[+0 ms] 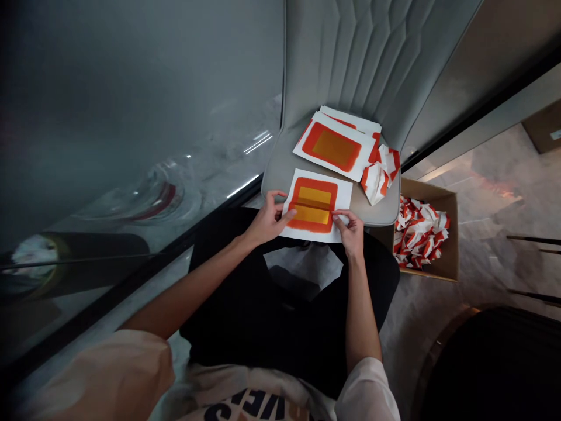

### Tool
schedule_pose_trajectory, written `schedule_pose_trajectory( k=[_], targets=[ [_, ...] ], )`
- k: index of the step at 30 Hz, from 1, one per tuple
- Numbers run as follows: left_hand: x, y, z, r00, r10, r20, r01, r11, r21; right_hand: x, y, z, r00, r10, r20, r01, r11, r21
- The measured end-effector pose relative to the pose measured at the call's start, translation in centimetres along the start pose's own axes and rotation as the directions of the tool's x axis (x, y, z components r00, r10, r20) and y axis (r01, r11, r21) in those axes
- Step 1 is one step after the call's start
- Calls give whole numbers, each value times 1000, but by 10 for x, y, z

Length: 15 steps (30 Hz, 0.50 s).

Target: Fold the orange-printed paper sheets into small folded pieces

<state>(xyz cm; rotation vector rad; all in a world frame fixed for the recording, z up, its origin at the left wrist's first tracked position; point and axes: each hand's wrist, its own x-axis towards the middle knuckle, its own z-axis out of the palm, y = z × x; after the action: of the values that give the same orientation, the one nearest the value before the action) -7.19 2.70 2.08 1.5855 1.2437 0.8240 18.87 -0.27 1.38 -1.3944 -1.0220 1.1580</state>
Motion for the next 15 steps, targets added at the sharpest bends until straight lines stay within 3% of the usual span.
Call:
schedule_pose_trajectory(
  k=[3, 8, 15],
  targets=[
    [7, 5, 5, 996, 43, 75, -27, 979, -204, -1, -6, -1, 999, -37, 16, 38, 999, -35],
    [14, 11, 8, 995, -20, 102, 58, 922, -383, -5, -12, -1, 996, 38, 84, -35, 998, -45],
    [17, -2, 2, 991, -42, 128, 86, 928, -362, -2, -10, -7, 992, 81, 101, -81, 997, -6]
  ],
)
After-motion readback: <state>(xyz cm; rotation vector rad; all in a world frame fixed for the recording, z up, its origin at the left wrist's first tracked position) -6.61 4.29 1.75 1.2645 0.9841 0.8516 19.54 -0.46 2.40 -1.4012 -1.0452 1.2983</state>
